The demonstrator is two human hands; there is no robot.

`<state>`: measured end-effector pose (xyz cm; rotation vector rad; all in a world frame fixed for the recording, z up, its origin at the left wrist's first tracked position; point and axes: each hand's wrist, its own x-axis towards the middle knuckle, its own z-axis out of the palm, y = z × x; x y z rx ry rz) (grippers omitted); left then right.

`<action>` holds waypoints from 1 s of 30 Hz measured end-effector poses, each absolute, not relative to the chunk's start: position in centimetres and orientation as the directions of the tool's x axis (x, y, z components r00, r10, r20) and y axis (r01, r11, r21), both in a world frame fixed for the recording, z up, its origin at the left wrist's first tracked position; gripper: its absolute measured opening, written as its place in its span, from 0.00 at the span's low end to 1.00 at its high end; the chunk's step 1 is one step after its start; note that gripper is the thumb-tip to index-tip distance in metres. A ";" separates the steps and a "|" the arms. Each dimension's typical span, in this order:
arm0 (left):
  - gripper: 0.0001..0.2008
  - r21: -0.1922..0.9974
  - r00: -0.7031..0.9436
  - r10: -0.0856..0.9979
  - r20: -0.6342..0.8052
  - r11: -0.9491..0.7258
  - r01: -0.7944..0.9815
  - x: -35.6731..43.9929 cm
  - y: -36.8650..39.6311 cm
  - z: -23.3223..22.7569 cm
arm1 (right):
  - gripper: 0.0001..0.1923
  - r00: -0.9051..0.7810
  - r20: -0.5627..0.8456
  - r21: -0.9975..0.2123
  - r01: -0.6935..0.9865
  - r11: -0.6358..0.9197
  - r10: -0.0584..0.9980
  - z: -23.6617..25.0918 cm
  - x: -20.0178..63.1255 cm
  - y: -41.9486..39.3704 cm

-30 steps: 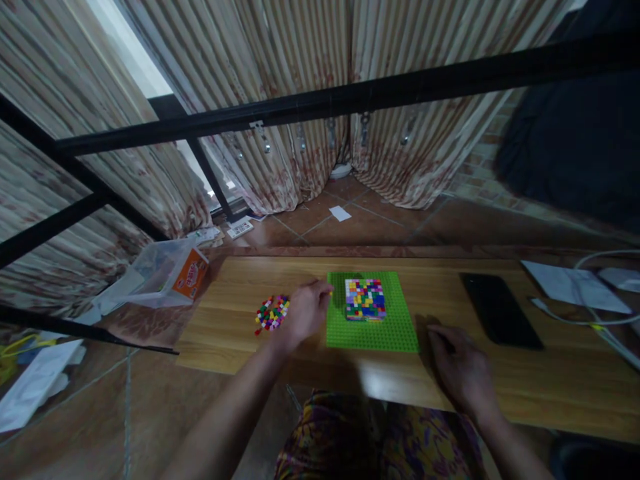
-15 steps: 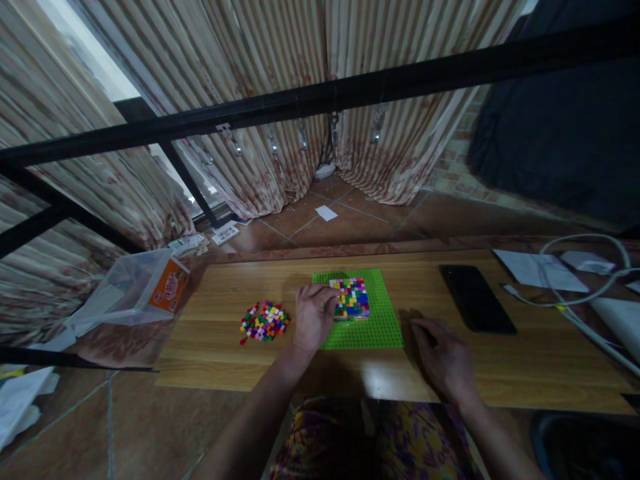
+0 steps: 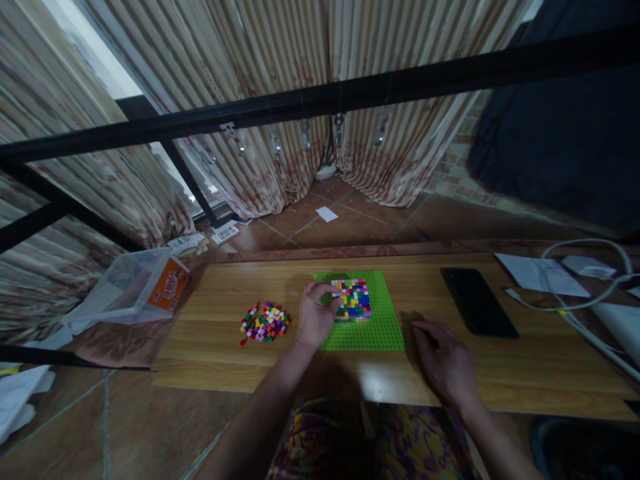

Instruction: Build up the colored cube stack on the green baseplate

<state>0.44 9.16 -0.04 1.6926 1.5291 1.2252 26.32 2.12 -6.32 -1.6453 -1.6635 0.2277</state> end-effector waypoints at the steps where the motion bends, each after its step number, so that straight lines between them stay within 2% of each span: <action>1: 0.07 0.875 -0.074 0.970 0.231 -0.174 0.451 0.4 9.2 -0.1 | 0.18 0.128 0.389 -0.615 0.774 0.153 0.912 -6.3 26.3 2.1; 6: 0.09 0.934 -0.109 0.987 0.115 -0.070 0.349 0.4 9.3 -0.8 | 0.18 0.128 0.382 -0.612 0.777 0.147 0.915 -6.4 26.4 2.1; 14: 0.10 0.965 -0.127 0.990 0.069 -0.034 0.260 0.5 9.3 -1.7 | 0.19 0.108 0.390 -0.593 0.789 0.160 0.914 -6.6 26.6 2.1; 23: 0.11 0.968 -0.099 0.993 0.069 -0.043 0.249 0.2 9.3 -1.6 | 0.19 0.119 0.389 -0.600 0.785 0.153 0.914 -6.4 26.5 2.0; 30: 0.08 0.982 -0.106 0.994 0.022 -0.002 0.191 0.3 9.7 -2.0 | 0.19 0.135 0.382 -0.602 0.787 0.136 0.914 -6.4 26.4 2.0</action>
